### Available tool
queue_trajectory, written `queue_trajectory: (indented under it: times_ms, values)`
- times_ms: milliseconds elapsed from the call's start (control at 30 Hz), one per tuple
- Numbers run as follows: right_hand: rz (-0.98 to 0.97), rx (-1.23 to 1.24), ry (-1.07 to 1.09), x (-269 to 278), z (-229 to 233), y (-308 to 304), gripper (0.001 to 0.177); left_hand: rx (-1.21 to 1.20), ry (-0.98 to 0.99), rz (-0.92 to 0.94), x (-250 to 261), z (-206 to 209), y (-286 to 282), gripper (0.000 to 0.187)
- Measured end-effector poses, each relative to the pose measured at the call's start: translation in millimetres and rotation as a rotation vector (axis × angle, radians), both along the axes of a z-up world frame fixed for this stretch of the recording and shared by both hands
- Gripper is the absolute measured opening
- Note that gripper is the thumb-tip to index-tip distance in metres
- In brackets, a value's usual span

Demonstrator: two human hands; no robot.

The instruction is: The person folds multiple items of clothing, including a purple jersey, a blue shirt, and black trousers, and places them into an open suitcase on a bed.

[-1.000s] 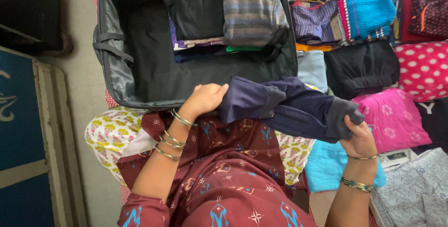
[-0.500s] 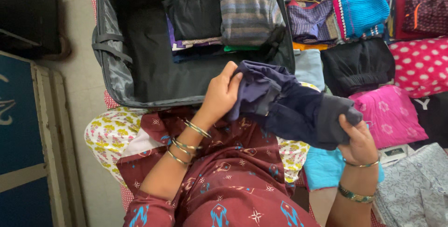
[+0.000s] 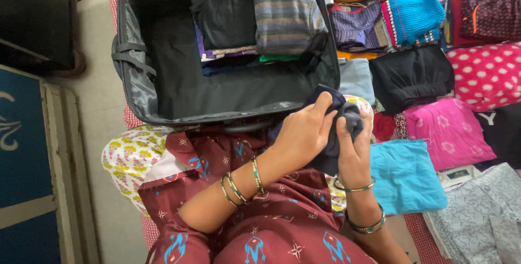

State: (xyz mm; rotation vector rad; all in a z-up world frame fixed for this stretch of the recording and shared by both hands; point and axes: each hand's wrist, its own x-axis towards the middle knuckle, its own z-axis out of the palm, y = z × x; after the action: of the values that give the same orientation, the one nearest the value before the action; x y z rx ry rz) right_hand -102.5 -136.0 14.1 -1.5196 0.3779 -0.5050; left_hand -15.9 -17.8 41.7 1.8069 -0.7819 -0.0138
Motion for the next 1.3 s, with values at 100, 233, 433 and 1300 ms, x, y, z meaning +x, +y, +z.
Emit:
queue_trajectory:
  times_ms: [100,233,433,1300]
  values:
    - [0.045,0.146,0.003,-6,3,-2,0.044,-0.115,0.136,-0.050,0,-4,1,0.019]
    - [0.107,0.011,0.143,-9,4,-2,0.057,-0.099,0.259,-0.059,3,-13,-1,0.022]
    - [0.291,-0.371,0.064,-10,-2,-10,0.075,-0.083,0.401,-0.225,14,-27,11,0.042]
    - [0.319,0.259,0.099,-2,-3,6,0.082,-0.331,0.329,-0.331,-14,-83,38,0.055]
